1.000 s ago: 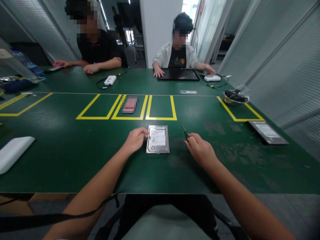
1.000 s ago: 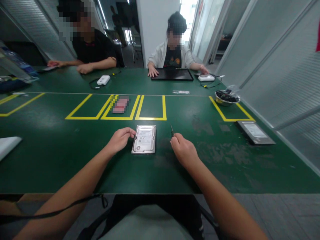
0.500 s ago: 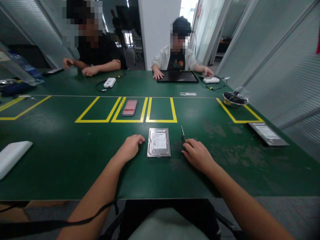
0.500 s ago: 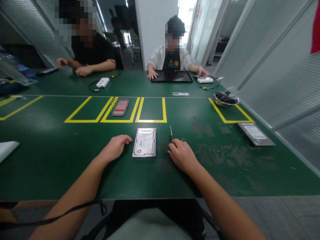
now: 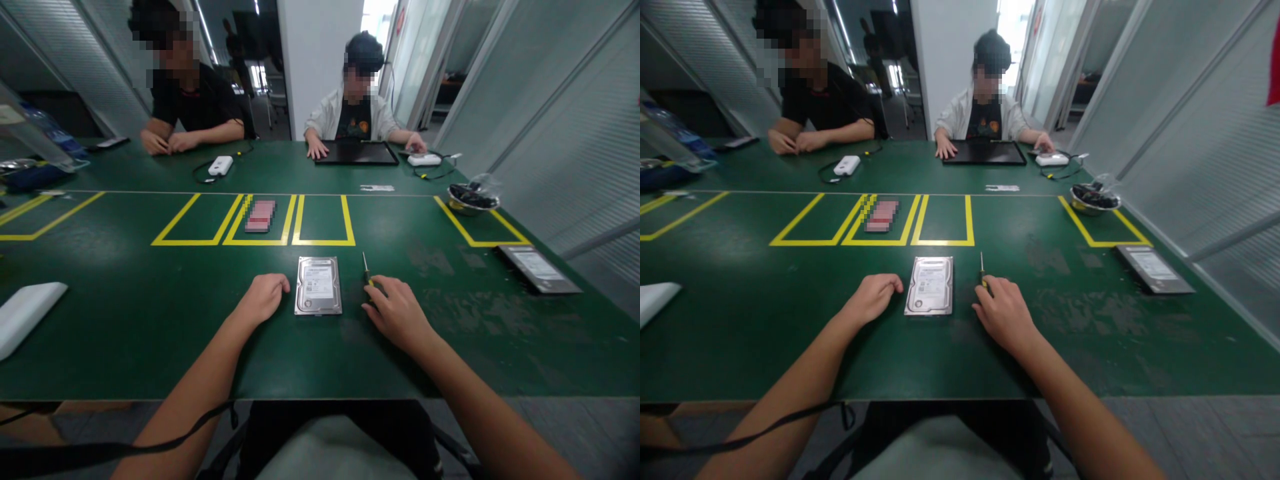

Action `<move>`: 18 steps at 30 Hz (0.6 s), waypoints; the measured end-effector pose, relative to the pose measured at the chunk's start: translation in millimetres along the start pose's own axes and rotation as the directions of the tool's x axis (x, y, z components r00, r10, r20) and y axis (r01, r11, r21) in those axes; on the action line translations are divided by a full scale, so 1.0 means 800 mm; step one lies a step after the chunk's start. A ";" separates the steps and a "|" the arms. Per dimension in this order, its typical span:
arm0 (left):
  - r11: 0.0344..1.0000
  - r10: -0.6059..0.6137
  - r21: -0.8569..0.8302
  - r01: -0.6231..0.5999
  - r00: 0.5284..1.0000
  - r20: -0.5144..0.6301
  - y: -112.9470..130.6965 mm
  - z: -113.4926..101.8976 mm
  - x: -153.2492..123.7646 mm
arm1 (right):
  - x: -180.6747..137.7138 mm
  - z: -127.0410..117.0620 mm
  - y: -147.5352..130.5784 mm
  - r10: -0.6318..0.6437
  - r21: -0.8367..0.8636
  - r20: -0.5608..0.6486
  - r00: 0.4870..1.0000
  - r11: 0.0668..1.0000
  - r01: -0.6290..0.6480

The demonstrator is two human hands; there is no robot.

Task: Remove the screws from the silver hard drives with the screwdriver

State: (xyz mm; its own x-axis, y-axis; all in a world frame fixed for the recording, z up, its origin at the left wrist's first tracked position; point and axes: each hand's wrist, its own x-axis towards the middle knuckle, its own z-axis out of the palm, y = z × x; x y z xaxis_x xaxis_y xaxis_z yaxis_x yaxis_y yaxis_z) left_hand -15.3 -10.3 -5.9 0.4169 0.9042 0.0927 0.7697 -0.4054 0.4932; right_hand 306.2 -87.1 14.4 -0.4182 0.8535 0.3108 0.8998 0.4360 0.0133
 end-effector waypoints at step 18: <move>0.983 0.171 -0.071 -0.167 0.983 0.059 0.031 0.007 -0.001 | 0.038 0.010 -0.119 0.324 0.250 0.240 0.915 0.890 -0.381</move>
State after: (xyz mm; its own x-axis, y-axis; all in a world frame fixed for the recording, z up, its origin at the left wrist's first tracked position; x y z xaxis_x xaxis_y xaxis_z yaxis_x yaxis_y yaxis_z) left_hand 6.2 -22.1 1.2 0.5702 0.8120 0.1241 0.6530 -0.5398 0.5312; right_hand 206.9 -100.7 15.1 -0.1205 0.9909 0.0604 0.9292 0.1340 -0.3444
